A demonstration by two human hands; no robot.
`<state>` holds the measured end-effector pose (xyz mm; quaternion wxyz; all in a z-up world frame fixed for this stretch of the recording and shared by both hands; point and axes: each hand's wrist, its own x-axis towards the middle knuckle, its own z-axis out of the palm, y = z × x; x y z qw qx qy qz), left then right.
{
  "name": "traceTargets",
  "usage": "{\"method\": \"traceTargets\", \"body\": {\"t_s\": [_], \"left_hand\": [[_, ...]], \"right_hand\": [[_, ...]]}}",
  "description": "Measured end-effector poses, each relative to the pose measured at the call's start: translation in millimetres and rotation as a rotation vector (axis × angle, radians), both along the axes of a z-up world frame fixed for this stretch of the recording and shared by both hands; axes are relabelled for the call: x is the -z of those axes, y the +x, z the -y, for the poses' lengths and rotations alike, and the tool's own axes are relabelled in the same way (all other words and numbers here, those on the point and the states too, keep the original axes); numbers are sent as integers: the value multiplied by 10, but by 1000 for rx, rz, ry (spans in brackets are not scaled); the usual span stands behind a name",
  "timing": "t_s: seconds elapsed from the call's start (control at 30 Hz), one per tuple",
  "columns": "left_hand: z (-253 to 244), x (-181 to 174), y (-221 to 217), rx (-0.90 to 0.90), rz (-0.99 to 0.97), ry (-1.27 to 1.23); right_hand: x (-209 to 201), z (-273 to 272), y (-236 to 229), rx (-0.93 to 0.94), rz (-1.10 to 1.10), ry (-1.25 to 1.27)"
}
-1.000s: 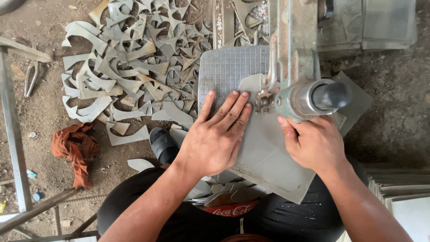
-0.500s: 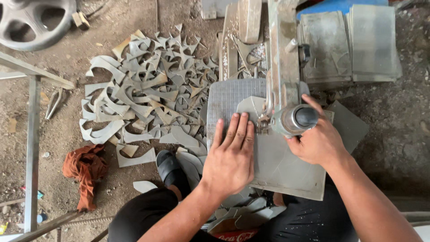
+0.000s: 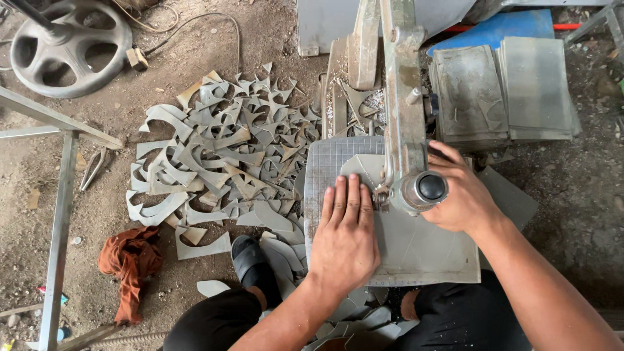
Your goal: The person uses a band saw to cut curved shapes from a gray sole material. They guide the material through the blade, following pre-drawn lines, and remove the cut pieces to the side.
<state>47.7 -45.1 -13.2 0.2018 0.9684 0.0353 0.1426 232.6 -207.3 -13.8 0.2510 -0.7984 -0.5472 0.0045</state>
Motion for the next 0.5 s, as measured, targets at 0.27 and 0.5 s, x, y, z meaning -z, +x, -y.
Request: {"method": "traceTargets", "body": {"t_s": [0.27, 0.5], "left_hand": [[-84, 33, 104, 5, -17, 30], [-339, 6, 139, 97, -3, 2]], "right_hand": [[41, -17, 123, -7, -30, 23], [42, -59, 241, -29, 51, 6]]}}
